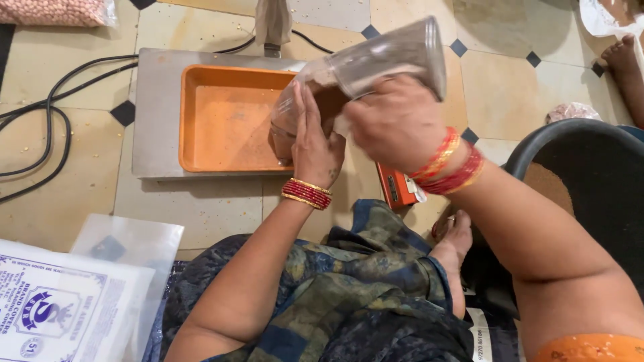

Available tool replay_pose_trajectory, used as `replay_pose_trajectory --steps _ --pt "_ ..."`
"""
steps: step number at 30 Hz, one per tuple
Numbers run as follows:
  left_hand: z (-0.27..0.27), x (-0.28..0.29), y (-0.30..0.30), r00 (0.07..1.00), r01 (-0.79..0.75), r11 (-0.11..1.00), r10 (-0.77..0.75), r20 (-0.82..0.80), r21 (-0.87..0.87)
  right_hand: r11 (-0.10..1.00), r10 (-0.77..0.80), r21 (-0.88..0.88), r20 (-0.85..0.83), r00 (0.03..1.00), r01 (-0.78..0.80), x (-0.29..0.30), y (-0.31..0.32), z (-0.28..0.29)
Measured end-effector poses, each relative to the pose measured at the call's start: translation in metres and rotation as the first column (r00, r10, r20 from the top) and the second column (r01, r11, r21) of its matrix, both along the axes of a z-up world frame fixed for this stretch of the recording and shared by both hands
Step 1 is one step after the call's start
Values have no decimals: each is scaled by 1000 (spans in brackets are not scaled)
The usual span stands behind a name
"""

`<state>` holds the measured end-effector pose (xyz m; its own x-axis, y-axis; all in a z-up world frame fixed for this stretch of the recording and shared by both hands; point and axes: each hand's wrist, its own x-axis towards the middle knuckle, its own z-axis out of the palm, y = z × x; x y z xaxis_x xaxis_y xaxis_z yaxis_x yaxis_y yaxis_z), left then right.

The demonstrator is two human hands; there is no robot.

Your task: The recorder is shown scooping a powdered substance from a large bin into small plastic bags, weighing them on a scale, and then using a heat sealer to seal the bags.

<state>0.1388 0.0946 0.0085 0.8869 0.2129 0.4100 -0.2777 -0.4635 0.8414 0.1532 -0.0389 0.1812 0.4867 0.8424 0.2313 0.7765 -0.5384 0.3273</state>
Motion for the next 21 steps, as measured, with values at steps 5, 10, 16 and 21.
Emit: replay_pose_trajectory --steps 5,10,16,21 --pt "9 4 1 995 36 999 -39 -94 -34 674 -253 483 -560 789 559 -11 -98 28" --pt "27 -10 10 993 -112 987 114 -18 112 -175 121 718 -663 739 674 -29 -308 -25" --pt "37 -9 35 967 -252 967 251 52 26 -203 -574 415 -784 236 887 -84 -439 -137" --pt "36 -17 37 969 -237 965 243 40 -115 -31 -822 -264 -542 -175 964 -98 -472 -261"
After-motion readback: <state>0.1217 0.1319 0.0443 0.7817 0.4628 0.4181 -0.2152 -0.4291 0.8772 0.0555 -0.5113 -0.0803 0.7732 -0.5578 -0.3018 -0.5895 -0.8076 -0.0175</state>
